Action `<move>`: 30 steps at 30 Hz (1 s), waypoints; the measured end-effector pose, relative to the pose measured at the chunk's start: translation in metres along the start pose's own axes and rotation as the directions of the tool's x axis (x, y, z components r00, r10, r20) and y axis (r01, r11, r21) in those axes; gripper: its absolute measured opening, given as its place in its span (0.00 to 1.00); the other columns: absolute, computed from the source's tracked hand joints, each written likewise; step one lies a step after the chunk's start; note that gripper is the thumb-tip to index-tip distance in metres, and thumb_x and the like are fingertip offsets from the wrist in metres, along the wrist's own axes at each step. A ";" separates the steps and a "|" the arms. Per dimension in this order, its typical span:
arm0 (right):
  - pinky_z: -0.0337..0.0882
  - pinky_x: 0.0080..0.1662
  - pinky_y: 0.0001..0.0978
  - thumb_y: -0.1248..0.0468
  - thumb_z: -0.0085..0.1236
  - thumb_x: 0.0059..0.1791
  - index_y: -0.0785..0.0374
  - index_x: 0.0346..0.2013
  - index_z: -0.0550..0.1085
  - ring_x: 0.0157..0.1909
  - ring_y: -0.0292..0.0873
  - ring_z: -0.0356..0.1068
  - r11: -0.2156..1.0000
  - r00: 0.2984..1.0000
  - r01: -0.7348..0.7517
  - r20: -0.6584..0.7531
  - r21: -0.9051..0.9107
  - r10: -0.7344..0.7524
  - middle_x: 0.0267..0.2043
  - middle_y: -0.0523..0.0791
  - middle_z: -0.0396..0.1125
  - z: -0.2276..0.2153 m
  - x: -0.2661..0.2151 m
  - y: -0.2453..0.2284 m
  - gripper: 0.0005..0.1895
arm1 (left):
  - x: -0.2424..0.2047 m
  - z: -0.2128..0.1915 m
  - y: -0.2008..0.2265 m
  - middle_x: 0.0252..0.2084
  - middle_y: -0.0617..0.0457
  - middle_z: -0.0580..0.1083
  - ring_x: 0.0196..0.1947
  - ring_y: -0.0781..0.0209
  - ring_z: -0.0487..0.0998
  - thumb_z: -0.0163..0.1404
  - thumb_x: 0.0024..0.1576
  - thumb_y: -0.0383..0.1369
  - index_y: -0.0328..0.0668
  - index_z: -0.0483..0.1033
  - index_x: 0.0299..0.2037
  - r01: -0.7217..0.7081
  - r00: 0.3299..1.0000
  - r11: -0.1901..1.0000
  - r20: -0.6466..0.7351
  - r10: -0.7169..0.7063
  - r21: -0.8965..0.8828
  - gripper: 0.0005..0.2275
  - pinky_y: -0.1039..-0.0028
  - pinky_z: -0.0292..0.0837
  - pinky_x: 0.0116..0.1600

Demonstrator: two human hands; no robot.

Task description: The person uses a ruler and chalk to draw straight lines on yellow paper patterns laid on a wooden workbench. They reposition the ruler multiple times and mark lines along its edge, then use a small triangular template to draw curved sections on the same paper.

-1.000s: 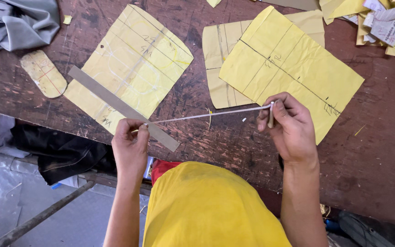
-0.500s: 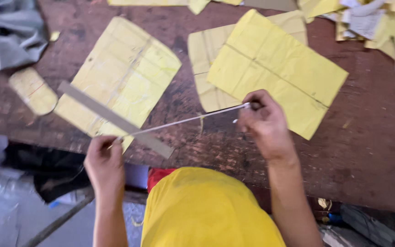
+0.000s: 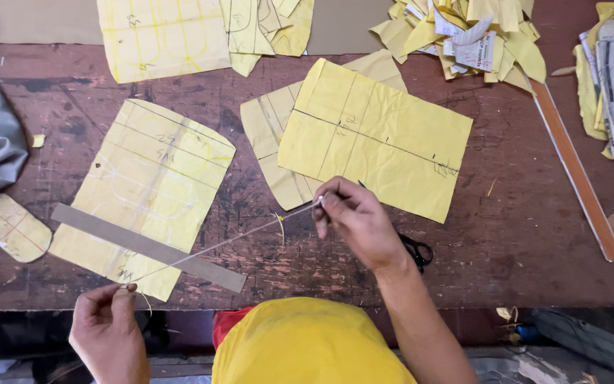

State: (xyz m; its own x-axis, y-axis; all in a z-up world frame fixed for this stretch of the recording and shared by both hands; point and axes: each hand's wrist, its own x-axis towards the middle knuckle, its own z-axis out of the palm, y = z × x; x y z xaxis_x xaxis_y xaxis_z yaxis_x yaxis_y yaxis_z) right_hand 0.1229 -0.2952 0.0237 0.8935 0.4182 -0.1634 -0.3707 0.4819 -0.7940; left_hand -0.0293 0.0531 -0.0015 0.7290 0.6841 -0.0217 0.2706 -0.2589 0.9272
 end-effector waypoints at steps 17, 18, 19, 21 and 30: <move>0.64 0.35 0.25 0.69 0.52 0.59 0.68 0.47 0.72 0.32 0.37 0.64 0.997 0.998 0.063 -0.003 -0.046 -0.063 0.33 0.44 0.65 -0.014 -0.003 0.001 0.05 | 0.001 -0.026 -0.003 0.40 0.50 0.78 0.39 0.70 0.78 0.49 0.64 0.19 0.31 0.72 0.44 0.029 0.990 0.997 -0.135 -0.037 -0.065 0.02 0.84 0.72 0.48; 0.63 0.35 0.25 0.70 0.53 0.60 0.68 0.47 0.71 0.33 0.37 0.64 0.993 0.996 0.084 -0.012 -0.083 -0.085 0.34 0.44 0.65 -0.017 -0.005 0.000 0.03 | 0.002 -0.029 -0.005 0.41 0.50 0.77 0.40 0.70 0.77 0.49 0.64 0.19 0.31 0.72 0.44 0.021 0.989 0.997 -0.144 -0.033 -0.080 0.02 0.83 0.72 0.48; 0.65 0.35 0.27 0.70 0.52 0.60 0.68 0.47 0.71 0.33 0.38 0.64 0.994 0.997 0.081 -0.001 -0.068 -0.082 0.35 0.45 0.65 -0.020 -0.003 -0.001 0.03 | 0.003 -0.033 -0.009 0.41 0.50 0.77 0.40 0.69 0.77 0.48 0.64 0.19 0.31 0.72 0.44 0.014 0.988 0.995 -0.153 -0.029 -0.095 0.02 0.82 0.72 0.48; 0.67 0.36 0.29 0.69 0.50 0.60 0.69 0.47 0.71 0.34 0.39 0.66 0.997 0.998 0.062 0.020 -0.036 -0.062 0.36 0.47 0.67 -0.025 -0.004 -0.003 0.05 | 0.005 -0.040 -0.024 0.41 0.50 0.76 0.41 0.67 0.77 0.47 0.65 0.20 0.31 0.72 0.44 0.006 0.991 0.998 -0.136 -0.013 -0.056 0.02 0.80 0.72 0.48; 0.67 0.42 0.29 0.71 0.47 0.58 0.74 0.49 0.73 0.37 0.37 0.65 0.975 0.991 -0.043 -0.137 -0.219 0.013 0.39 0.45 0.68 -0.022 -0.005 0.015 0.09 | -0.031 -0.114 -0.140 0.37 0.33 0.75 0.42 0.31 0.76 0.45 0.68 0.30 0.30 0.67 0.43 0.281 0.953 0.709 -0.273 -0.129 0.647 0.08 0.48 0.69 0.49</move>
State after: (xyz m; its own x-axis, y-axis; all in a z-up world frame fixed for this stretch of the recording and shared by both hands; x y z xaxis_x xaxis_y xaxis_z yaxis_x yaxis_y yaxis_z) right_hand 0.1188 -0.3072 -0.0001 0.9150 0.3151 -0.2520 -0.3440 0.2831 -0.8953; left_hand -0.1619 0.1459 -0.0876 0.4885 0.8717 -0.0383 0.8036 -0.4323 0.4092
